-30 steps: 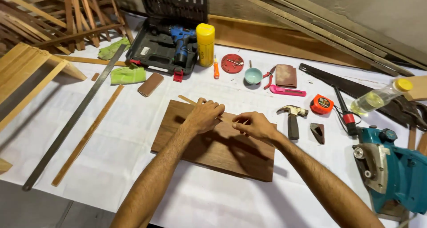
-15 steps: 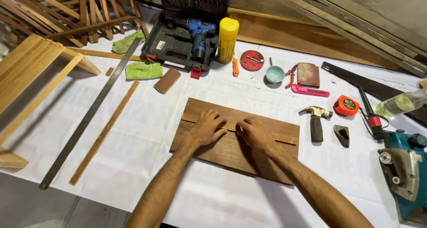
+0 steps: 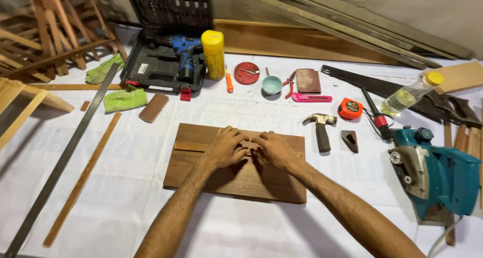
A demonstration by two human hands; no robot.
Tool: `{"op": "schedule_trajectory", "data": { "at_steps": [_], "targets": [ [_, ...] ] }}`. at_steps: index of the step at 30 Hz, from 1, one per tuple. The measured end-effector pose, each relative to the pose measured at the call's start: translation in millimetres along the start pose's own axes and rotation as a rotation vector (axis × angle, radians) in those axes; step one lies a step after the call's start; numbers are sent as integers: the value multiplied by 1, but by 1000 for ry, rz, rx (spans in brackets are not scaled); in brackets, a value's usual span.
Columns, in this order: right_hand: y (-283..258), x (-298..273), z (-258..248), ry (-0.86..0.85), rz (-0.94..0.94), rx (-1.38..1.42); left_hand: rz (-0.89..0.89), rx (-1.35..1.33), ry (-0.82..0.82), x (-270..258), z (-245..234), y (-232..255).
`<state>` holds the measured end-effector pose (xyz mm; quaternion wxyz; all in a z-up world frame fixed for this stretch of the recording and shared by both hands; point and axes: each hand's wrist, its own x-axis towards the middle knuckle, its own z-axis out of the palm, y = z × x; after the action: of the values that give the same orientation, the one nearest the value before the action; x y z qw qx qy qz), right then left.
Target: Hammering nails into a wooden structure, measuring wood, and using an electric planer to smooth a wooden piece.
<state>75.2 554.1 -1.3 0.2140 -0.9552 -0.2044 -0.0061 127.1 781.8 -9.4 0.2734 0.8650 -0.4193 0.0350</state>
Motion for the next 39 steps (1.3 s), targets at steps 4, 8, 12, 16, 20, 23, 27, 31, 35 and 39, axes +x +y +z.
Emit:
{"op": "schedule_trajectory", "data": {
  "at_steps": [4, 8, 12, 16, 20, 23, 27, 31, 35, 39],
  "targets": [
    [33, -41, -64, 65, 11, -42, 75, -102, -74, 58, 17, 52],
    [73, -103, -137, 73, 120, -189, 216, -102, -55, 121, 53, 115],
    [118, -173, -199, 111, 269, -265, 320, -172, -34, 173, 89, 182],
    [154, -236, -234, 170, 472, -314, 381, -257, -86, 213, 124, 243],
    [189, -286, -243, 219, 650, -350, 348, -283, -106, 237, 164, 292],
    [203, -309, -241, 275, 734, -264, 344, -325, -93, 249, 185, 320],
    [240, -333, -218, 521, 716, 22, 304, -335, -114, 261, 199, 348],
    [241, -341, -215, 462, 997, 400, 276, -402, -48, 263, 219, 359],
    [253, -343, -206, 318, 975, 974, 254, -403, 6, 265, 236, 358],
    [249, -333, -213, 304, 1070, 1117, 192, -405, -25, 261, 240, 361]
  ]
}}
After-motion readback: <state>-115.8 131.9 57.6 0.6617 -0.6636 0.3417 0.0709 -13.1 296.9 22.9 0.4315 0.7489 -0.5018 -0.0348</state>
